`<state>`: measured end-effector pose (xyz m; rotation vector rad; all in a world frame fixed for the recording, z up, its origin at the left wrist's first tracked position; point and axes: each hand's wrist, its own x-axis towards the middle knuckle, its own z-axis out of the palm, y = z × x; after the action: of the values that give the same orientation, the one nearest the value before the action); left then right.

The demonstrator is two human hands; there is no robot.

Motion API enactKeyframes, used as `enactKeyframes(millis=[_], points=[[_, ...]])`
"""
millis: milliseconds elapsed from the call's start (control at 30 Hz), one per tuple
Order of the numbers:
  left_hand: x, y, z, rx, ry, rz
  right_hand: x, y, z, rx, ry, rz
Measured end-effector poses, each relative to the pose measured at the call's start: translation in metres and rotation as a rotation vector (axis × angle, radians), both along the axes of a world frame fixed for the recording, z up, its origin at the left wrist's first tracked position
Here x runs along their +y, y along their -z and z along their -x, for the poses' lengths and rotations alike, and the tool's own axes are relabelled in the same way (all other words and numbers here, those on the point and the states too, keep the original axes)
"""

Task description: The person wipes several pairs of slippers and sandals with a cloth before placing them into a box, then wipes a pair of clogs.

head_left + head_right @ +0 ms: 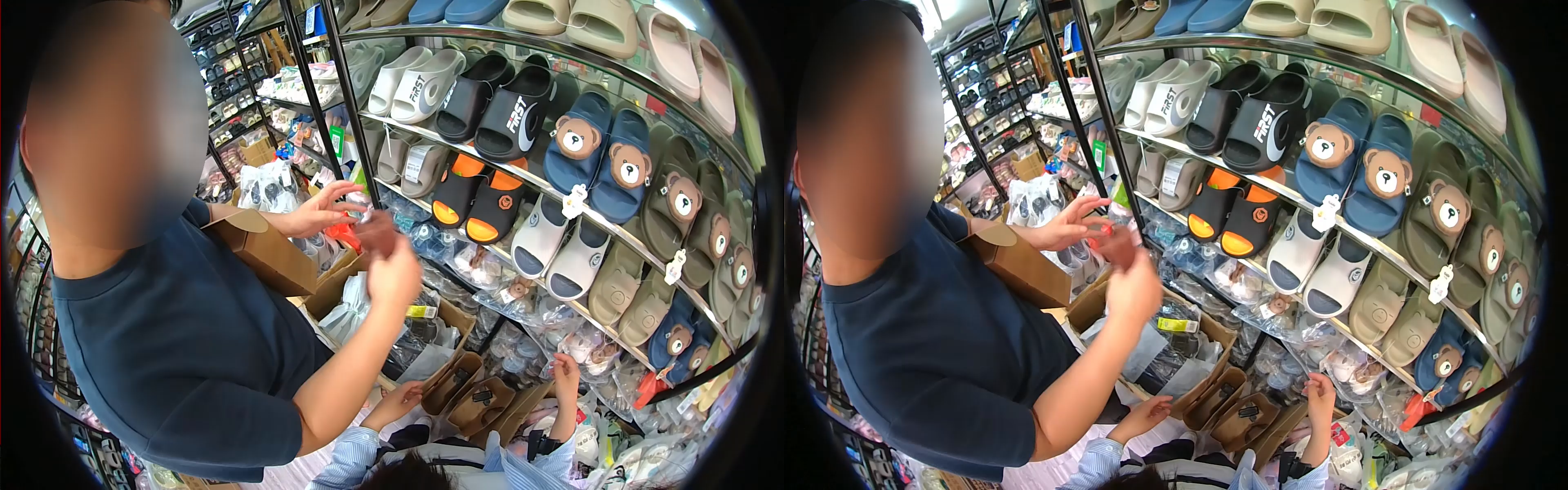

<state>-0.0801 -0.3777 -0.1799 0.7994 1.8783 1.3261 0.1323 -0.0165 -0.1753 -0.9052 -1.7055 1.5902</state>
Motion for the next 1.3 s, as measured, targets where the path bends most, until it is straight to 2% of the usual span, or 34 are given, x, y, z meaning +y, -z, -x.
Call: enactKeyframes(millis=[233,400,433,467,500,533,567,600,667,833,900,967,1300], points=[[0.006,-0.022,0.0,-0.032,0.005,0.059,-0.002,-0.007,0.002,0.006,0.005,-0.021],[0.011,-0.015,-0.001,-0.039,-0.026,0.069,-0.004,-0.009,0.003,-0.005,0.015,-0.021],[0.014,-0.03,-0.002,-0.014,-0.014,0.083,-0.005,-0.01,0.002,-0.018,0.017,-0.048],[0.011,-0.019,-0.002,-0.034,-0.006,0.011,-0.003,-0.009,0.001,0.015,-0.004,-0.06],[0.009,0.002,-0.004,-0.104,-0.037,-0.177,-0.003,-0.007,-0.002,0.026,0.02,-0.072],[0.011,-0.002,0.0,-0.103,-0.009,-0.008,-0.002,-0.002,-0.001,0.03,0.027,-0.064],[0.009,0.011,0.005,-0.138,0.032,-0.079,-0.002,0.002,-0.001,0.032,0.035,-0.051],[0.006,0.026,0.005,-0.181,0.011,-0.034,-0.001,0.005,-0.004,0.049,0.011,-0.062],[0.014,0.01,0.005,-0.142,0.027,0.027,0.001,0.006,-0.008,0.055,0.04,-0.039],[0.029,0.018,0.006,-0.118,0.079,-0.025,-0.004,-0.013,-0.028,-0.006,0.118,-0.075],[0.033,0.019,0.006,-0.076,0.115,-0.022,0.002,-0.005,-0.038,0.003,0.123,-0.07],[0.033,0.028,0.007,-0.159,0.126,-0.051,0.0,0.002,-0.048,0.025,0.167,-0.063],[0.046,0.014,0.004,-0.121,0.148,0.007,-0.001,-0.01,-0.046,-0.009,0.182,0.005]])
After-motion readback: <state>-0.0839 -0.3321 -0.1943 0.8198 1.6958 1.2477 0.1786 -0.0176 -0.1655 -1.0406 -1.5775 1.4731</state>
